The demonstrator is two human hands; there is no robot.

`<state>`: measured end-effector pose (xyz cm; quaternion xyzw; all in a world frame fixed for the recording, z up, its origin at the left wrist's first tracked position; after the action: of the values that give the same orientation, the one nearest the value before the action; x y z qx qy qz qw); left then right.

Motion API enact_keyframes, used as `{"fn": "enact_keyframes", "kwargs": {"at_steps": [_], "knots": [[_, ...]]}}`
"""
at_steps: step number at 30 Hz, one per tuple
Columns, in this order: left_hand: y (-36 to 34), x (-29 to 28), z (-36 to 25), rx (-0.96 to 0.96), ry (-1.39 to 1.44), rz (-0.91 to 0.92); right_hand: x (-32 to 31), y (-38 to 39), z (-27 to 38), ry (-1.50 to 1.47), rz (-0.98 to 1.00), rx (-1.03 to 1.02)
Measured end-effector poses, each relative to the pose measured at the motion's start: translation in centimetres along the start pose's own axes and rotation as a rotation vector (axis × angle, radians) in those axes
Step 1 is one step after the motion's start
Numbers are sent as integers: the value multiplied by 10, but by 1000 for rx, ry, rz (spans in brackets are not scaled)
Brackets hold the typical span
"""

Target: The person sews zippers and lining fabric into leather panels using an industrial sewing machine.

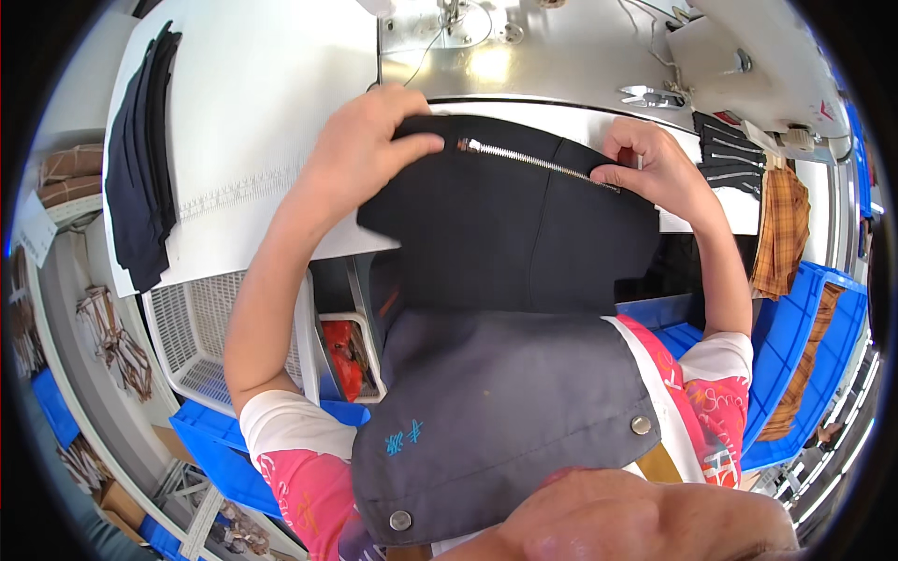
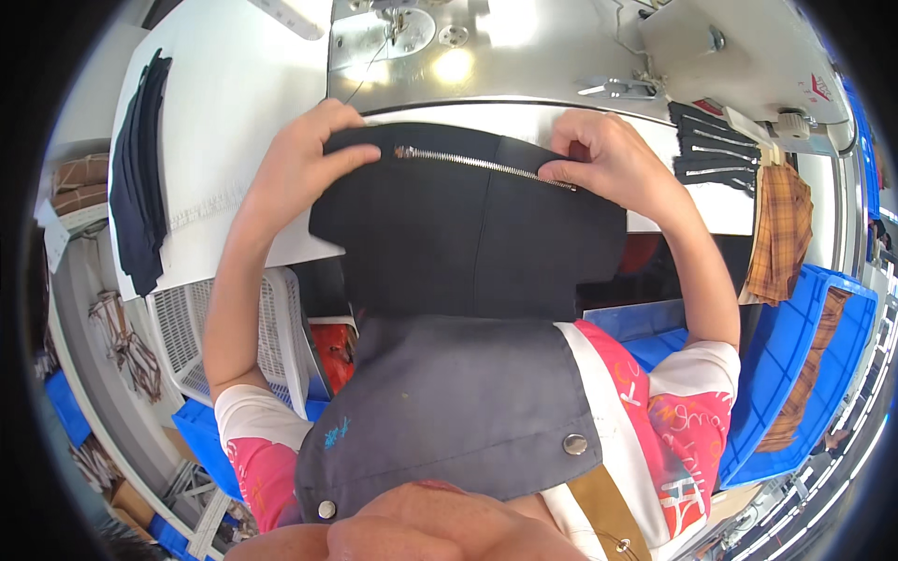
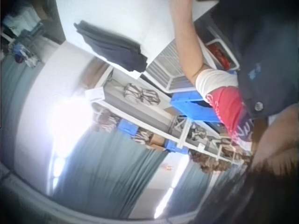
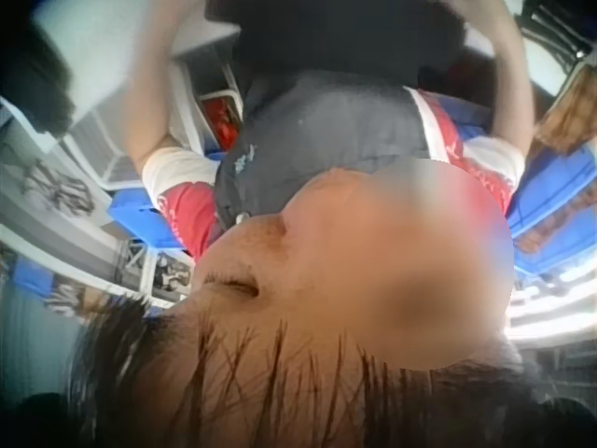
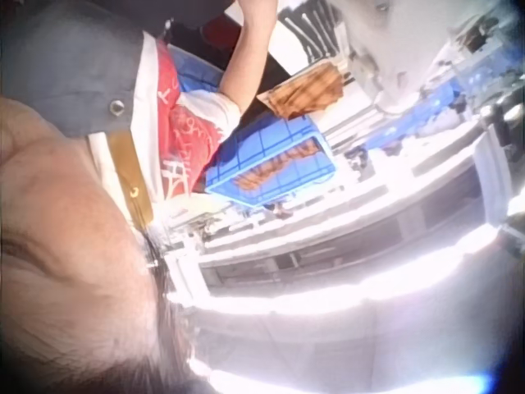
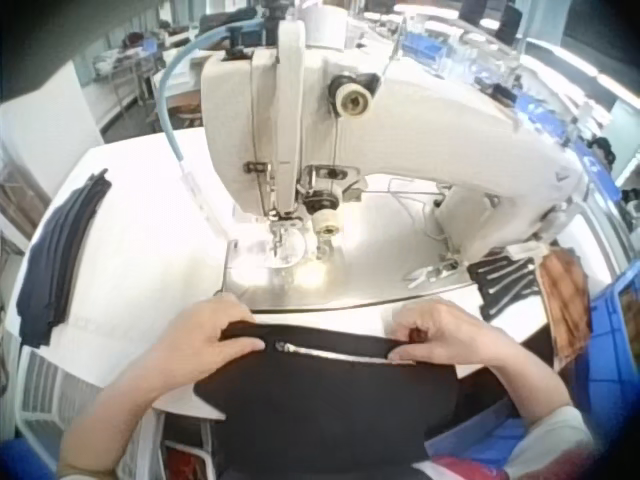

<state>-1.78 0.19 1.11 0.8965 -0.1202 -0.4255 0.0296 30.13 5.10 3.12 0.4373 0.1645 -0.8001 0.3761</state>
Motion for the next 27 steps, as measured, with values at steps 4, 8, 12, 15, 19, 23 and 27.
{"fn": "enact_keyframes", "kwargs": {"at_steps": [4,8,12,15,19,23,27], "knots": [[-42,-6,-1,-180,754,30,-35,-21,-30,-397,-172,57],[-73,-16,12,-325,658,153,-59,-50,-51,-412,-211,80],[-81,-12,4,-206,845,36,-58,-57,-64,-413,-241,115],[-84,-14,-7,-257,883,50,-56,-57,-66,-434,-258,129],[-89,-3,0,-213,852,-133,-54,-56,-69,-462,-278,84],[-89,-2,6,-270,851,-129,-51,-57,-69,-484,-266,95],[-87,-1,8,-249,931,-121,-48,-58,-72,-496,-289,109]]}}
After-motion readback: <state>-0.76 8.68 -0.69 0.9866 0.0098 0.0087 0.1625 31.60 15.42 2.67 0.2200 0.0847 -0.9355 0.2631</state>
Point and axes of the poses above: each hand's wrist, its own y-axis away from the middle knuckle, its own x-axis out of the palm, z = x × y, the point moved 1 cm from there along -y, towards the middle knuckle, and after that the axes turned 9 degrees about -x, right-handed, at the moved point
